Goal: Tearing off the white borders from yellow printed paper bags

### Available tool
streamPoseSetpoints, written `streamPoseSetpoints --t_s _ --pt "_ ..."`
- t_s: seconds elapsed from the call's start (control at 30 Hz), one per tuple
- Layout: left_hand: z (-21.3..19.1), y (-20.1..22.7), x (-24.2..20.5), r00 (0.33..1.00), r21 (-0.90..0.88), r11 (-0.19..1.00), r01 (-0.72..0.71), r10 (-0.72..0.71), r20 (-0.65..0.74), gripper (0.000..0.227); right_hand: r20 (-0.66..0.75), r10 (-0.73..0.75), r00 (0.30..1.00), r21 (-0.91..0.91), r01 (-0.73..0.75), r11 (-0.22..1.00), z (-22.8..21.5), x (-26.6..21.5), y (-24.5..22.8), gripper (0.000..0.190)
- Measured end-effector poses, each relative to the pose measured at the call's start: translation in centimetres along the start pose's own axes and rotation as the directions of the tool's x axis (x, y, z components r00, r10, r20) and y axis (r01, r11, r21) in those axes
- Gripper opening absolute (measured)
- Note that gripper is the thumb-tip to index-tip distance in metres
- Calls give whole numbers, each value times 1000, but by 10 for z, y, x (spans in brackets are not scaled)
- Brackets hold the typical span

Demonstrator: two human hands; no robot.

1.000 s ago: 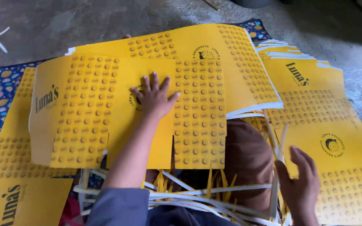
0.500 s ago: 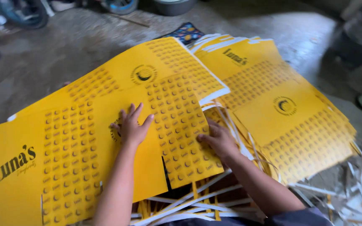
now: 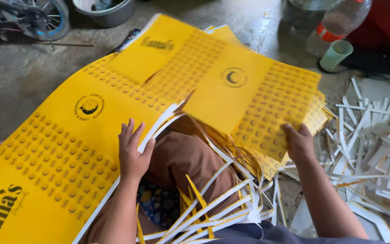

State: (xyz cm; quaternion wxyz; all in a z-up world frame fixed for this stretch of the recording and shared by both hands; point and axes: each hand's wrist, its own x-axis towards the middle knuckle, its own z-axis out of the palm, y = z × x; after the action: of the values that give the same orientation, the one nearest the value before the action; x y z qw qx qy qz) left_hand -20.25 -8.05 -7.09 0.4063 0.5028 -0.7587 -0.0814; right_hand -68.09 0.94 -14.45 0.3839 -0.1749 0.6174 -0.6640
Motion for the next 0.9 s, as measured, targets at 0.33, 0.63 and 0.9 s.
streamPoseSetpoints --t_s 0.33,0.63,0.9 --pt "1 -41 -29 999 254 967 20 -26 23 56 -307 42 951 -6 -46 999 -80 68 165 30" --pt "-22 -46 -58 999 316 948 45 -40 -22 54 -330 -215 919 -256 132 957 -58 22 118 95" --pt "-116 -12 -133 973 629 744 226 -204 -108 59 -43 -416 908 -611 306 730 2 15 43 70"
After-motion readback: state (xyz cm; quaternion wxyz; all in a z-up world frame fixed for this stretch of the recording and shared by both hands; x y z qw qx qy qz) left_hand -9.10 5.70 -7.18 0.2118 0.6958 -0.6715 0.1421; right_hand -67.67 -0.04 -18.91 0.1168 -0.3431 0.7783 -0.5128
